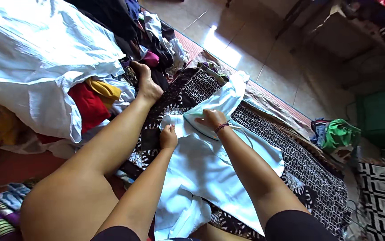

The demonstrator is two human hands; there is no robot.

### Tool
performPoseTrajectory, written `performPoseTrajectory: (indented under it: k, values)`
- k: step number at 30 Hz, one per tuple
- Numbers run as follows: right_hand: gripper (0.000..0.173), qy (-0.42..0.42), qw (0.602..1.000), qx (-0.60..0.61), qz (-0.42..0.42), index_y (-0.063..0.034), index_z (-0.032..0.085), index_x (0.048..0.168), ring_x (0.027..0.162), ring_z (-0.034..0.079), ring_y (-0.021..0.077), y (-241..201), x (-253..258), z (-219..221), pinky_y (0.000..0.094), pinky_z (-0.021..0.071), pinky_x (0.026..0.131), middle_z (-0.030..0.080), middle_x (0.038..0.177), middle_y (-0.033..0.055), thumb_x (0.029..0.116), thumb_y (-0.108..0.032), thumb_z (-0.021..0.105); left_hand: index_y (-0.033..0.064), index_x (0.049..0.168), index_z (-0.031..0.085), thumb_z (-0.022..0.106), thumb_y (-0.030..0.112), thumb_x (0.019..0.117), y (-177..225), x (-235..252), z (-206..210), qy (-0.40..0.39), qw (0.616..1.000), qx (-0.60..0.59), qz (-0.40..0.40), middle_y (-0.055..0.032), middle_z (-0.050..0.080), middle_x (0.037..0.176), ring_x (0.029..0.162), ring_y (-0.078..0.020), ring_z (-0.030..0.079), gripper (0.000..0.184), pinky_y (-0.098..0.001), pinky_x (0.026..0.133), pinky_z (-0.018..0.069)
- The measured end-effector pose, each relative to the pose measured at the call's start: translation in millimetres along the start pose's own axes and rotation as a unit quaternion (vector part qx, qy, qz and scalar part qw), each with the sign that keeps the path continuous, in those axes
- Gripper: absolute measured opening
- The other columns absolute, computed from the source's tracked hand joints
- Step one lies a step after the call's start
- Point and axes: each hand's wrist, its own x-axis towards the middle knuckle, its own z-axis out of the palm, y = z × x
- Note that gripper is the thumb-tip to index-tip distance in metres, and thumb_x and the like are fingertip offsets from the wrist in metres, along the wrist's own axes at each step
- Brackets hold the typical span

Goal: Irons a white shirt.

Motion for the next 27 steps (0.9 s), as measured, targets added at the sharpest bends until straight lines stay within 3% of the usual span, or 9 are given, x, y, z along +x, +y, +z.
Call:
performPoseTrajectory:
  k: [5,9,12,24,26,27]
  values:
    - [0.059,0.039,0.993,0.051,0.095,-0.0021,0.070,0.118,0.113,0.069,0.0415,-6,13,-3,0.0651,0.0530,0.092,0.072,0.116,0.0228,0.0973,-0.057,0.065,-0.0065,0.101,0.062,0.044,0.023,0.1114,-8,0,3,0.007,1.000,-0.004,0.011,-0.0261,0.067,0.092,0.095,-0.0406,0.068,0.036,-0.0577,0.088,0.0510]
    - [0.058,0.032,0.994,0.051,0.090,-0.0008,0.070,0.118,0.115,0.068,0.0406,-8,11,-9,0.0643,0.0525,0.095,0.072,0.118,0.0226,0.0981,-0.055,0.065,-0.0087,0.104,0.064,0.045,0.021,0.1101,-1,4,-5,-0.006,1.000,-0.003,0.015,-0.0276,0.068,0.101,0.103,-0.0395,0.068,0.035,-0.0555,0.093,0.0506]
    - [0.056,0.030,0.995,0.058,0.078,0.0022,0.071,0.115,0.115,0.067,0.0432,-4,11,-8,0.0656,0.0517,0.094,0.071,0.117,0.0254,0.0981,-0.051,0.067,-0.0134,0.111,0.064,0.048,0.017,0.1094,42,-24,-37,-0.036,0.999,0.006,-0.035,-0.0331,0.066,0.112,0.112,-0.0437,0.064,0.034,-0.0583,0.099,0.0474]
    - [0.056,0.014,0.994,0.037,0.102,0.0001,0.071,0.113,0.112,0.069,0.0404,38,-7,-9,0.0638,0.0532,0.093,0.072,0.114,0.0232,0.0981,-0.054,0.066,-0.0135,0.108,0.064,0.049,0.022,0.1099,46,-29,-33,-0.014,0.999,0.028,-0.033,-0.0330,0.066,0.109,0.109,-0.0446,0.064,0.038,-0.0592,0.097,0.0475]
    - [0.057,0.012,0.992,0.043,0.120,-0.0005,0.071,0.114,0.113,0.069,0.0401,51,-15,-10,0.0635,0.0534,0.093,0.072,0.115,0.0228,0.0980,-0.055,0.065,-0.0134,0.109,0.065,0.054,0.018,0.1074,70,-46,-47,0.026,0.999,0.023,-0.019,-0.0324,0.067,0.110,0.108,-0.0438,0.065,0.033,-0.0579,0.096,0.0485]
    - [0.057,0.011,0.990,0.047,0.130,-0.0006,0.070,0.115,0.114,0.069,0.0398,60,-20,-10,0.0635,0.0530,0.094,0.072,0.117,0.0226,0.0982,-0.055,0.065,-0.0117,0.112,0.065,0.057,0.013,0.1042,101,-66,-68,0.054,0.998,0.018,-0.006,-0.0295,0.066,0.114,0.107,-0.0406,0.064,0.027,-0.0546,0.094,0.0504]
